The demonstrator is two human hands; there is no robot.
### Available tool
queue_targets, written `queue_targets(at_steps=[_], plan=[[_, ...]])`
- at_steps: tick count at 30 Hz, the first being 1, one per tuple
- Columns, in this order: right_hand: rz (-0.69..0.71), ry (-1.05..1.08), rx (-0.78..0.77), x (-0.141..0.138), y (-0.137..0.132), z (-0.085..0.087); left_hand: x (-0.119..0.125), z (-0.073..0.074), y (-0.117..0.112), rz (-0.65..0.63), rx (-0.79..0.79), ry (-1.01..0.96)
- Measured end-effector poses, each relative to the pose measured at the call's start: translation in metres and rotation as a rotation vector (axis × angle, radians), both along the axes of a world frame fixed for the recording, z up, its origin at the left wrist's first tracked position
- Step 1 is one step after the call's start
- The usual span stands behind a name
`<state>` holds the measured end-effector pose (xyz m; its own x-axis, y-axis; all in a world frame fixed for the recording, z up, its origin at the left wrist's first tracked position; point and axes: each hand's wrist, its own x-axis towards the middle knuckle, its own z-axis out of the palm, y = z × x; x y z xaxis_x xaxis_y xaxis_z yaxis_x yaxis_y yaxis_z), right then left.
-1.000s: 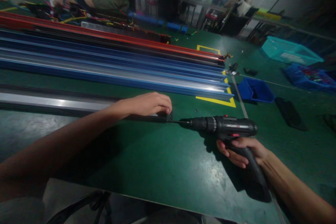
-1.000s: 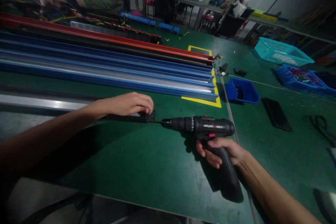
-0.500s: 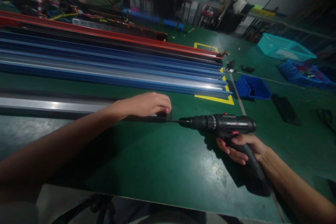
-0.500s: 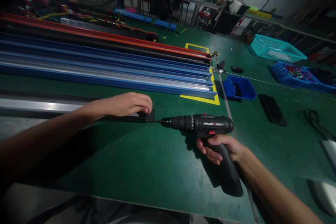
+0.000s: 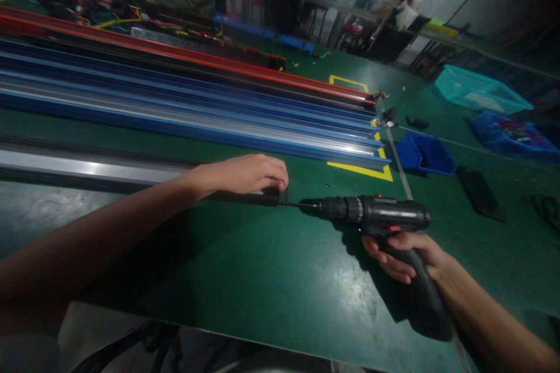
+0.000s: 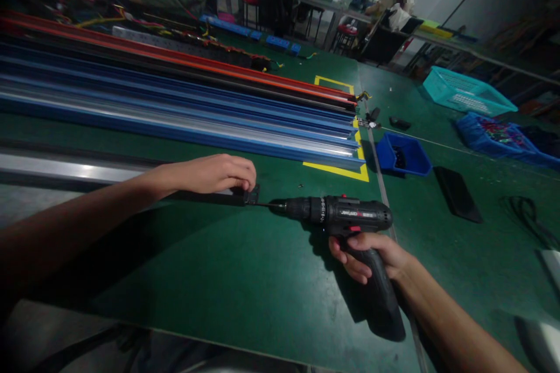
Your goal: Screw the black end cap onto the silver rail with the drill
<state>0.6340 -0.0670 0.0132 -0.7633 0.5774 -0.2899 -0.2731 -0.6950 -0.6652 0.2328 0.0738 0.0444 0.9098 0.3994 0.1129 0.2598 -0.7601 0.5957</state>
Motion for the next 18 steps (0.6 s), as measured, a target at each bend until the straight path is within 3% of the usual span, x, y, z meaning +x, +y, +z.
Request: queue_targets(at_steps=[18], plan=[[-0.006,0.001,-0.027,-0.0028,0.0013,0.0025,-0.001,0.0031,-0.0013,0.008,-0.001,0.031]])
